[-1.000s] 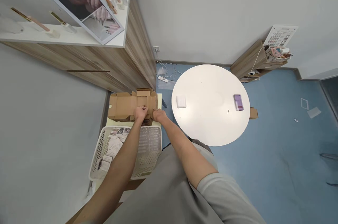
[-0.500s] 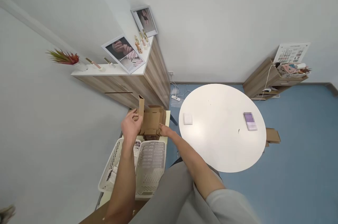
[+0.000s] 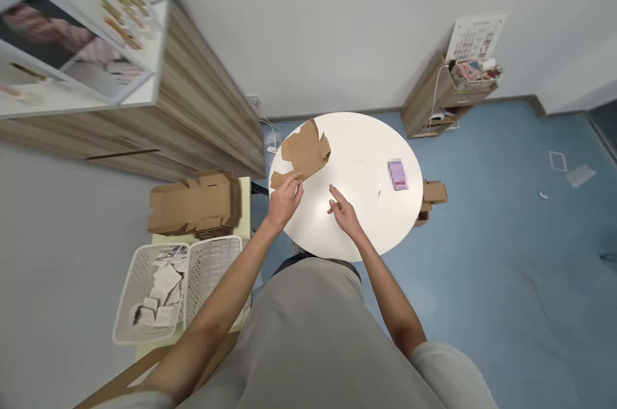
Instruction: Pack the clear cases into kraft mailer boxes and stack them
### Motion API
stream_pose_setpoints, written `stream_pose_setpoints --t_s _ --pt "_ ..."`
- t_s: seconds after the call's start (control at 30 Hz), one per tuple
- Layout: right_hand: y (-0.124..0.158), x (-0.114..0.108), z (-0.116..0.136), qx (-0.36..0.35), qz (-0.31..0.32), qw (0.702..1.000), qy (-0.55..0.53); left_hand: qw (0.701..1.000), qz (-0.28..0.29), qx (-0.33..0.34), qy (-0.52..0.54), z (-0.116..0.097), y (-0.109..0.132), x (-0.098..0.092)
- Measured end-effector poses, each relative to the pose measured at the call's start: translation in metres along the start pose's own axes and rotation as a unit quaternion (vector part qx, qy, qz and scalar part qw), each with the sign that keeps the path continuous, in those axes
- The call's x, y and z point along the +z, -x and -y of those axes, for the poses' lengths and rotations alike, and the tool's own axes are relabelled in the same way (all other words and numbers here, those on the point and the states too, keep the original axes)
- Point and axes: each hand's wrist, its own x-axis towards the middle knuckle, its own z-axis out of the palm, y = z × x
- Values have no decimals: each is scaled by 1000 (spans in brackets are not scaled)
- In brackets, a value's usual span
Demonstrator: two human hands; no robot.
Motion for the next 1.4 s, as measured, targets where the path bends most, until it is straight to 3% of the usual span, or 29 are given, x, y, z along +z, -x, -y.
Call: stream_pose_setpoints --t_s 0.1,0.2,0.27,0.37,0.53,0.67,0.8,0.9,1.0,1.17,1.33,1.4 --pt "33 -40 -32 12 -50 998 -27 992 108 35 -63 -6 -2 77" --pt "55 -63 -65 41 -69 996 -30 966 226 64 -105 -7 12 138" --pt "63 -70 -85 71 -67 995 -21 944 298 57 -129 -7 26 164" --pt "63 -69 -110 109 -49 993 7 918 364 11 -157 -5 47 187" --pt "31 -37 -134 109 50 991 61 924 358 -48 -126 -1 67 200" --pt "-5 -2 -146 123 153 968 154 938 333 -66 -73 6 66 202" --pt "-26 13 -157 125 172 953 215 946 313 -79 -30 13 63 202" --pt "-26 3 -165 108 137 957 232 948 308 -85 -17 16 60 202" --pt "-21 -21 -172 101 117 956 250 945 312 -97 -21 17 55 202" --pt "-19 -58 -177 157 126 936 287 940 305 -151 -31 22 48 205" --pt "-30 -58 -167 169 131 912 351 946 219 -228 -72 27 57 211" --pt "-33 -50 -161 181 124 899 378 942 220 -242 -76 28 62 212"
